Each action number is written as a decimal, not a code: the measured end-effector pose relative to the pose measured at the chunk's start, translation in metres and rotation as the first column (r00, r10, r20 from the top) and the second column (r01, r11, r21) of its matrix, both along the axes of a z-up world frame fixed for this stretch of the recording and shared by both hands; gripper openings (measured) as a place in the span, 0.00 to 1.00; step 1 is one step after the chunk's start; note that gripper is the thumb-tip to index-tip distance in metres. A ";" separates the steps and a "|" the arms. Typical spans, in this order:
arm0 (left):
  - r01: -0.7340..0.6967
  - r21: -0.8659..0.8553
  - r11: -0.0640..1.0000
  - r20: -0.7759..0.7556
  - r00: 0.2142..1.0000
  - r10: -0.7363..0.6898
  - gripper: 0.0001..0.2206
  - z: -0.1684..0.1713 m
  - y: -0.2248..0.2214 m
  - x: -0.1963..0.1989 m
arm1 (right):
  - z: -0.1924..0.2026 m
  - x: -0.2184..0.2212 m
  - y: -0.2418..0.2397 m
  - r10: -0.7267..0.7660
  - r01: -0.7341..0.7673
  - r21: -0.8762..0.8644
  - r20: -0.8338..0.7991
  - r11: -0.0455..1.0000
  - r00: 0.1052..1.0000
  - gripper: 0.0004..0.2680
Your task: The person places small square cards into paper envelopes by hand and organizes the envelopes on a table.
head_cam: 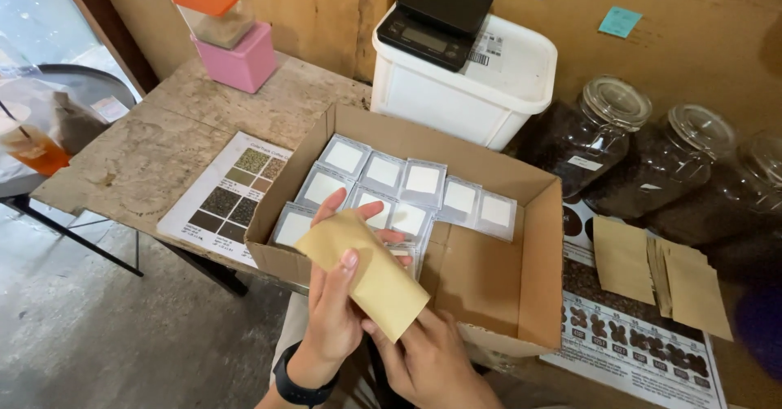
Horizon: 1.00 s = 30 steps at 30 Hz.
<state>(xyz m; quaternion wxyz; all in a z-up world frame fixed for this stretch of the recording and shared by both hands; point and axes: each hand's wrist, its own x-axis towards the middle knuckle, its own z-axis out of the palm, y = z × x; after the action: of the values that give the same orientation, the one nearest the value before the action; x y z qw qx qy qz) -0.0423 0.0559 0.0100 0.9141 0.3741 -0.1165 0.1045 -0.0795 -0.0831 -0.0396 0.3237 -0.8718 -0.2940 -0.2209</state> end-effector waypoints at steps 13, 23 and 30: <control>0.090 0.173 0.981 0.103 0.989 -0.109 0.30 -0.002 0.007 0.003 | 0.001 -0.003 -0.009 -0.048 0.039 -0.035 -0.321 0.999 0.946 0.20; 0.153 0.179 0.972 0.163 0.970 -0.183 0.35 -0.002 0.005 -0.005 | 0.029 -0.007 -0.018 -0.004 0.011 0.022 -0.296 1.000 0.955 0.18; 0.182 0.084 0.980 0.112 0.975 -0.191 0.39 -0.003 -0.004 -0.010 | 0.027 -0.008 -0.033 -0.118 0.110 -0.041 -0.325 0.993 0.938 0.16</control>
<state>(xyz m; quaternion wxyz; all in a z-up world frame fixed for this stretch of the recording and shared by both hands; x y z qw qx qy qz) -0.0523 0.0524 0.0074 0.8970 0.3878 -0.2093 0.0362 -0.0878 -0.1160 -0.0123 0.3446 -0.9155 -0.1878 -0.0886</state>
